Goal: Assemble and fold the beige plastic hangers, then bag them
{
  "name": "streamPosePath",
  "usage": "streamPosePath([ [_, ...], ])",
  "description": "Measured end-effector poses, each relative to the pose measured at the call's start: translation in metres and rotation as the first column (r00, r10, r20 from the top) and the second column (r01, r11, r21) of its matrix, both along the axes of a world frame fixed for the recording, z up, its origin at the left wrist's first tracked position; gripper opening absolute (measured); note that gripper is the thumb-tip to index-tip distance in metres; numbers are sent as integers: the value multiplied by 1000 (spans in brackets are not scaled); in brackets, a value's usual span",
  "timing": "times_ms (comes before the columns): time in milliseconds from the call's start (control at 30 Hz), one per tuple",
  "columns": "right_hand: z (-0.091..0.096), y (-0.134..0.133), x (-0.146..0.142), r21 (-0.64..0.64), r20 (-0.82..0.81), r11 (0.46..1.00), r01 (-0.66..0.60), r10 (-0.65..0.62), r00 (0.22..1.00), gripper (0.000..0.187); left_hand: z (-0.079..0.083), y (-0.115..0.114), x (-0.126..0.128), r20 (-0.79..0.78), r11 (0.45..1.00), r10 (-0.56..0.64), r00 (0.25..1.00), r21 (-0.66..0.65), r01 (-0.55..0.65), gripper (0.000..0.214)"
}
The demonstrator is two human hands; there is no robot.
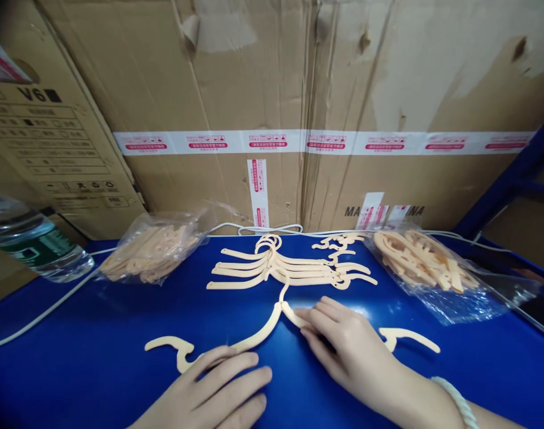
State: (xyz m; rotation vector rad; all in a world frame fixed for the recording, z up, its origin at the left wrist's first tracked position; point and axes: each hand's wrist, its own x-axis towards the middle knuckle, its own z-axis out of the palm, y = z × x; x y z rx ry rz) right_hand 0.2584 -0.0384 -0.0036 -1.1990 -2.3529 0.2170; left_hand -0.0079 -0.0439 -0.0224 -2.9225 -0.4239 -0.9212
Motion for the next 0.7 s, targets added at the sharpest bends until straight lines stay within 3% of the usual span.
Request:
streamPosePath([
  [67, 0, -1, -2, 3, 40, 1000, -24, 24, 999, 18, 11, 1, -2, -118, 982, 85, 989, 177, -64, 32],
  [133, 1, -2, -4, 15, 70, 999, -47, 45, 997, 19, 16, 2, -3, -196, 961, 156, 968, 256, -103, 32],
  [300, 3, -3, -4, 17, 118, 999, -35, 33, 993, 25, 3, 2, -6, -245, 943, 215, 945, 303, -136, 42],
  [467, -3, 5, 1, 24, 108, 1000, -2, -1, 994, 27, -13, 9, -11, -206, 956, 230, 951, 231, -181, 58],
  [700, -7, 25, -3, 113, 70, 993, 44, -52, 996, 26, -1, 21, -10, -258, 964, 233, 938, -66, -258, 66],
])
